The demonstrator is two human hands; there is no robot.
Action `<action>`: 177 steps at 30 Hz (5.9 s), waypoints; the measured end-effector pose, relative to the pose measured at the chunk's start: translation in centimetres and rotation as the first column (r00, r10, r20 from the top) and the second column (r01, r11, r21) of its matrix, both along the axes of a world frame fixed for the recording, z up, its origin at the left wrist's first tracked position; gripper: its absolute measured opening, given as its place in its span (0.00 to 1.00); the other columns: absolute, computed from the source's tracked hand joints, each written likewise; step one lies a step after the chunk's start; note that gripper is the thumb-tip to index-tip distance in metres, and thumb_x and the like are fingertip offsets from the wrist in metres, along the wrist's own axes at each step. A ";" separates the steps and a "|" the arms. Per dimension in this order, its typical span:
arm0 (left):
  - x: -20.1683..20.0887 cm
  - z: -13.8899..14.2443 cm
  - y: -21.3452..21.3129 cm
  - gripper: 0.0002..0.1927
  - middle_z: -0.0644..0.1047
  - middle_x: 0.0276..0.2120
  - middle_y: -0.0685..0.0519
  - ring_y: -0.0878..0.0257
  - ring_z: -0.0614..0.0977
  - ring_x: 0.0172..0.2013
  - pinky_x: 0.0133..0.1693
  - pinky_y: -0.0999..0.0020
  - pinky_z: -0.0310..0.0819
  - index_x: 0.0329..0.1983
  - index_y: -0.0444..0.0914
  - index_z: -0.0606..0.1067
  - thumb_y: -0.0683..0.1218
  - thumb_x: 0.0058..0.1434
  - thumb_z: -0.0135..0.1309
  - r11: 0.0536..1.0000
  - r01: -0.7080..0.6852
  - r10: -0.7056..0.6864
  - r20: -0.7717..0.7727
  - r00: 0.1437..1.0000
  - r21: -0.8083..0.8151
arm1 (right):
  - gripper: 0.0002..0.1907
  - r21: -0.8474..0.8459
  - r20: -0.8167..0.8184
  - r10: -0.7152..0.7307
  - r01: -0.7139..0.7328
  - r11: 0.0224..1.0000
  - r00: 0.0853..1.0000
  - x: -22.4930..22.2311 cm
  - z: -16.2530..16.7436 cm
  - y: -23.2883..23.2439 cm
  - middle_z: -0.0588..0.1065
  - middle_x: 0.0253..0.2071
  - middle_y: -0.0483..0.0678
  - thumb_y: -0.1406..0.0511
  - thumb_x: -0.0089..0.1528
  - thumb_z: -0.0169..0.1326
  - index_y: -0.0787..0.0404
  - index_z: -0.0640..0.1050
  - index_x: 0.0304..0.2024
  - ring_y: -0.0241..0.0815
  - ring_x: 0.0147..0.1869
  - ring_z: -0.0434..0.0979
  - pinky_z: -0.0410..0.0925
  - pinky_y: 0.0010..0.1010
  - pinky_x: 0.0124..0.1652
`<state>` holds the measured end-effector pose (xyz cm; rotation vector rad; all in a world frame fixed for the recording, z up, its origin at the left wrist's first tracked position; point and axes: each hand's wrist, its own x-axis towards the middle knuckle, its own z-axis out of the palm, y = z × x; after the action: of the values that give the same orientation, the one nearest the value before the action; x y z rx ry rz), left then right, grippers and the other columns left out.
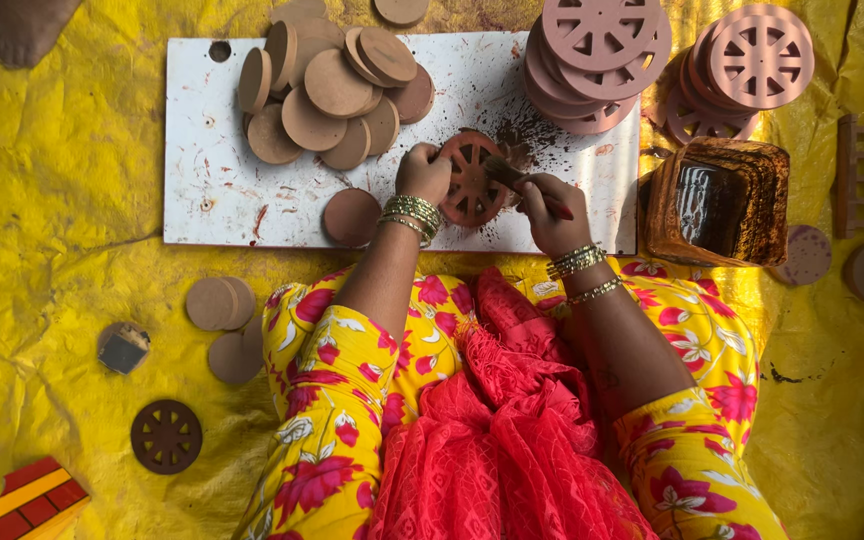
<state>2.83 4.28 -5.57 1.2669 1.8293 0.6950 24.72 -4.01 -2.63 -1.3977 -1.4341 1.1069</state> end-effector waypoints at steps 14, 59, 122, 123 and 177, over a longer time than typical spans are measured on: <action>0.9 -0.5 -0.8 0.21 0.82 0.43 0.44 0.53 0.85 0.43 0.48 0.63 0.78 0.49 0.35 0.80 0.36 0.52 0.49 0.951 0.130 -0.159 0.086 0.984 0.280 | 0.16 0.125 -0.025 -0.156 0.158 0.980 0.987 0.4 -0.4 0.2 0.79 0.29 0.48 0.62 0.74 0.46 0.68 0.80 0.44 0.34 0.34 0.80 0.72 0.25 0.37; 2.2 0.8 -1.3 0.19 0.84 0.41 0.46 0.56 0.87 0.43 0.48 0.63 0.80 0.47 0.37 0.81 0.35 0.57 0.45 0.973 0.169 -0.199 0.200 0.959 0.155 | 0.17 0.133 -0.113 -0.031 0.046 0.990 0.993 0.1 0.4 0.6 0.80 0.32 0.50 0.61 0.74 0.45 0.68 0.79 0.44 0.37 0.36 0.82 0.73 0.27 0.38; -4.0 9.5 -12.2 0.32 0.76 0.54 0.38 0.46 0.81 0.54 0.53 0.54 0.78 0.63 0.36 0.63 0.50 0.60 0.61 0.922 0.352 -0.375 -0.141 0.916 -0.163 | 0.08 0.469 0.335 -0.117 -0.058 0.881 0.935 -7.2 5.9 -11.9 0.79 0.40 0.58 0.69 0.67 0.57 0.63 0.81 0.48 0.53 0.41 0.83 0.74 0.37 0.41; -4.0 9.4 -12.2 0.31 0.77 0.53 0.38 0.46 0.81 0.54 0.52 0.54 0.78 0.63 0.37 0.64 0.50 0.61 0.61 0.922 0.351 -0.372 -0.132 0.919 -0.162 | 0.08 0.489 0.346 -0.106 -0.083 0.868 0.932 -7.4 6.0 -11.8 0.79 0.40 0.58 0.69 0.66 0.57 0.63 0.81 0.48 0.54 0.42 0.82 0.74 0.38 0.42; 0.4 5.3 -7.2 0.32 0.76 0.53 0.36 0.43 0.81 0.53 0.50 0.51 0.79 0.59 0.37 0.63 0.54 0.59 0.62 0.890 0.423 -0.455 -0.273 0.847 -0.170 | 0.16 0.044 -0.239 -0.354 0.374 0.926 0.904 -5.1 1.6 -5.7 0.81 0.40 0.52 0.60 0.72 0.51 0.70 0.79 0.50 0.38 0.38 0.82 0.74 0.26 0.40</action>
<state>3.22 -2.91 -0.24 1.7214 1.6865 0.1503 19.60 -9.74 -1.04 -1.3586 -0.9945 0.9136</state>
